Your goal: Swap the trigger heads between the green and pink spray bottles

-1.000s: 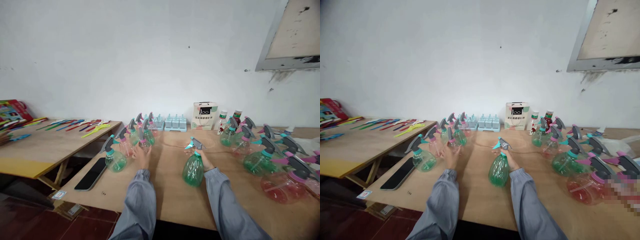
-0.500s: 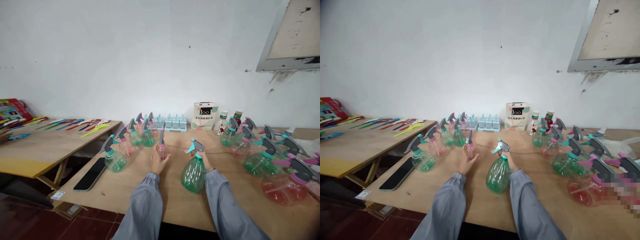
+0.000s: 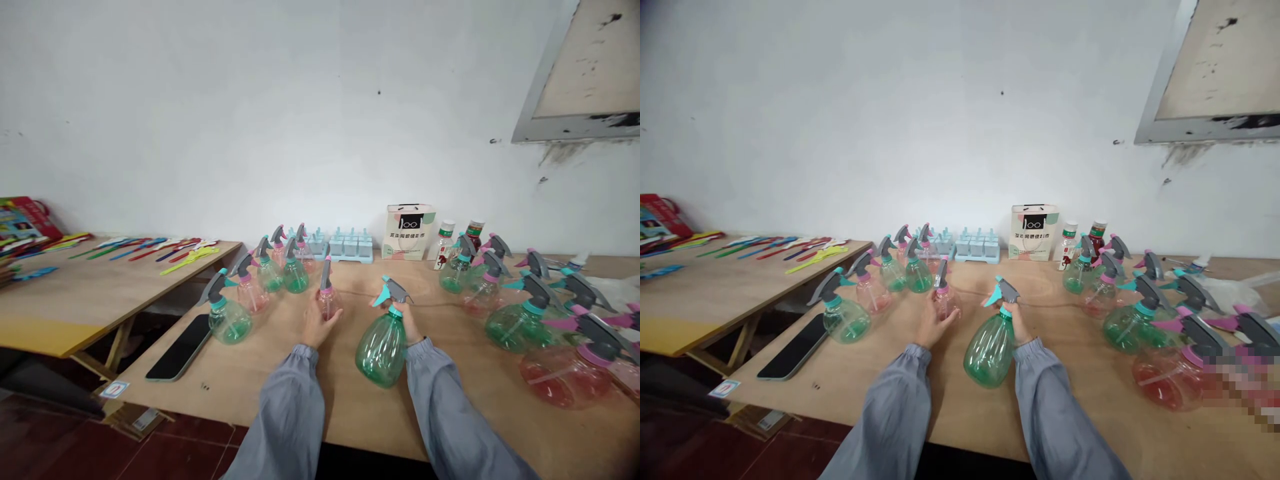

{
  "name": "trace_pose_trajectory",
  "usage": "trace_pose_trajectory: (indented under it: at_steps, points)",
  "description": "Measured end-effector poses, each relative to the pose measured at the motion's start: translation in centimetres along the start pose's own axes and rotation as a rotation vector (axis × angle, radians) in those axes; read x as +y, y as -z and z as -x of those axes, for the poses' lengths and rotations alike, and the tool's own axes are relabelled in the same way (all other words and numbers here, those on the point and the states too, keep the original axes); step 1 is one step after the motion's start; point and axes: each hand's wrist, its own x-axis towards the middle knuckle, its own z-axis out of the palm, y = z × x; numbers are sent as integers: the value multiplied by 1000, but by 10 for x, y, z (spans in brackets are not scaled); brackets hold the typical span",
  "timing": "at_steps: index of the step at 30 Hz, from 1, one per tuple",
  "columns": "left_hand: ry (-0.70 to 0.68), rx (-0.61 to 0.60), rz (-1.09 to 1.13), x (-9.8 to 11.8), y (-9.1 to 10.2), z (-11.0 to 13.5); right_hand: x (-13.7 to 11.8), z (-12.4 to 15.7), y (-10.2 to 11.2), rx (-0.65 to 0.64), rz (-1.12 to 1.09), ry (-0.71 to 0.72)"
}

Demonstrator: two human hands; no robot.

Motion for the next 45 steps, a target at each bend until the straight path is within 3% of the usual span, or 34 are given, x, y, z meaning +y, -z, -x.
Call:
trace_pose_trajectory:
  at_steps: [4, 9, 15, 22, 30, 34, 39, 45]
  points:
    - [12, -10, -16, 2, 1, 0, -2, -2, 0, 57, -17, 21]
    - [-8, -15, -13, 3, 1, 0, -1, -2, 2, 7, -36, -66]
    - [-6, -2, -16, 2, 0, 1, -1, 0, 0, 90, -21, 18]
    - [5, -11, -15, 2, -1, 1, -4, 1, 1, -10, -5, -115]
    - [30, -15, -13, 6, 2, 1, 2, -10, 9, 301, 92, 69]
    - [33, -21, -17, 3, 1, 0, -10, -12, 23, 286, 194, 92]
    - [-12, -17, 28, 0, -2, 0, -38, -14, 57, 510, 504, 236]
    - [-24, -38, 54, 0, -2, -1, -39, -17, 95, 463, 796, 342]
